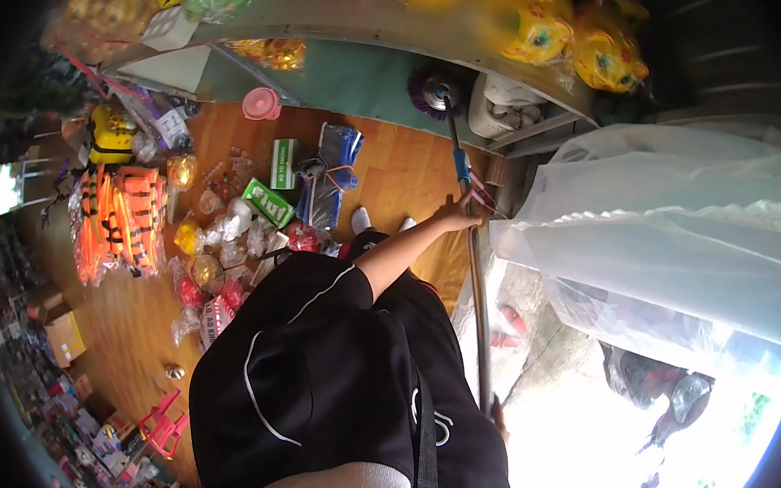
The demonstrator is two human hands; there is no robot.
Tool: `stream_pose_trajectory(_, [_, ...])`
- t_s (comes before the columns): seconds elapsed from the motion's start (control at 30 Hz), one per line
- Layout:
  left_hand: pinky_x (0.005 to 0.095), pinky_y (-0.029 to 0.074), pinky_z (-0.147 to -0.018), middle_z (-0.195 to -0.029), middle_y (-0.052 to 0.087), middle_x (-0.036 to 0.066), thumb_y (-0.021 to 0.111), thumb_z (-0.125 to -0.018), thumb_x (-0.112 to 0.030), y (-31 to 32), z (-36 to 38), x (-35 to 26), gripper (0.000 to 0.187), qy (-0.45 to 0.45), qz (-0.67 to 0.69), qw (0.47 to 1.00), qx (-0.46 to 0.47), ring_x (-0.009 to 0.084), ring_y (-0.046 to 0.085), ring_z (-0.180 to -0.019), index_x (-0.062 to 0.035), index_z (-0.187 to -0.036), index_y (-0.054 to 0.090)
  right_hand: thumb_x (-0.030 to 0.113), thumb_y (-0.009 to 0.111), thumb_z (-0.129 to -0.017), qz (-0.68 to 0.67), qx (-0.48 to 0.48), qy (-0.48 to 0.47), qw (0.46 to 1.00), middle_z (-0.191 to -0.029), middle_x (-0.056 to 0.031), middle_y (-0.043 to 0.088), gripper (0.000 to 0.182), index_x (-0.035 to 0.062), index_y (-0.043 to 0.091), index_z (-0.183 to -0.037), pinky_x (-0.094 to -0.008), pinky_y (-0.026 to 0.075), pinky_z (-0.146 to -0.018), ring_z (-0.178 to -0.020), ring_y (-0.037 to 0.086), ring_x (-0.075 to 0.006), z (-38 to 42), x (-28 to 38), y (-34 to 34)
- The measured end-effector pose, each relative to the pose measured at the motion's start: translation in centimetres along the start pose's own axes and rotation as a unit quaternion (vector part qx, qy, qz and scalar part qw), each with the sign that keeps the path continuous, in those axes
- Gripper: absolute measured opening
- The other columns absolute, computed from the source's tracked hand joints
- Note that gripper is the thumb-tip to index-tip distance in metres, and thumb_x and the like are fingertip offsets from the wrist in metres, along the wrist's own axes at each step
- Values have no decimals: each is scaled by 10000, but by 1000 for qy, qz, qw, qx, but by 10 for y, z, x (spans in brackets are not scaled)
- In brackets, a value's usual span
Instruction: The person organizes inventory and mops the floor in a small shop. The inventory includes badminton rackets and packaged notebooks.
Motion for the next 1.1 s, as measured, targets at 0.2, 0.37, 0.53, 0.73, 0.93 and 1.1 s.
stream_pose_trajectory(0.2, [572, 10, -994, -1187, 475, 132, 421, -816, -498, 21, 10, -16, 409, 349, -351, 869, 22, 322, 277, -1224, -161, -837, 651, 150, 652, -656, 7, -8, 28, 1000, -980, -191, 587, 630, 146, 406, -1236, -425, 440, -736, -865, 567, -379, 68, 7, -43])
stream_pose_trajectory(0.37, [575, 106, -976, -833, 586, 44, 372, -855, -433, 39, 18, -9, 405, 315, -345, 871, 151, 207, 506, -938, -128, -756, 620, 208, 610, -678, 78, -29, 29, 996, -639, -179, 566, 493, 50, 509, -1134, -323, 426, -541, -533, 533, -206, 92, 20, -60])
stream_pose_trajectory(0.53, [412, 348, -855, -685, 602, 95, 327, -862, -438, 40, 20, -20, 487, 346, -282, 880, 162, 242, 567, -826, -122, -676, 647, 226, 656, -673, 51, -58, 11, 997, -664, -131, 593, 463, 68, 543, -1093, -315, 406, -466, -479, 522, -188, 110, 32, -71])
stream_pose_trajectory(0.73, [398, 441, -569, -459, 507, 141, 330, -827, -476, 72, 23, -6, 588, 381, -238, 860, 241, 323, 543, -502, -87, -448, 555, 118, 580, -763, -34, -25, 82, 996, -739, -160, 598, 463, 106, 460, -1210, -288, 399, -453, -551, 472, -98, 143, 18, -52])
stream_pose_trajectory(0.93, [407, 425, -622, -503, 529, 129, 312, -845, -444, 61, 19, -11, 580, 374, -280, 849, 245, 316, 538, -559, -80, -462, 550, 118, 597, -769, -61, -1, 118, 991, -810, -105, 600, 443, 46, 477, -1189, -271, 415, -519, -643, 501, -111, 138, 47, -54])
stream_pose_trajectory(1.1, [403, 423, -605, -496, 529, 119, 308, -848, -438, 16, 16, -22, 573, 342, -266, 880, 194, 309, 533, -542, -92, -471, 566, 125, 605, -768, -152, 8, 78, 985, -855, -113, 602, 448, 18, 474, -1183, -254, 433, -578, -710, 523, -119, 124, 80, -74])
Point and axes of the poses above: each hand's wrist, its own z-axis away from the middle knuckle, its own y-axis out of the palm, x = y × z, the point moved 3 cm from there along -z, towards the middle knuckle
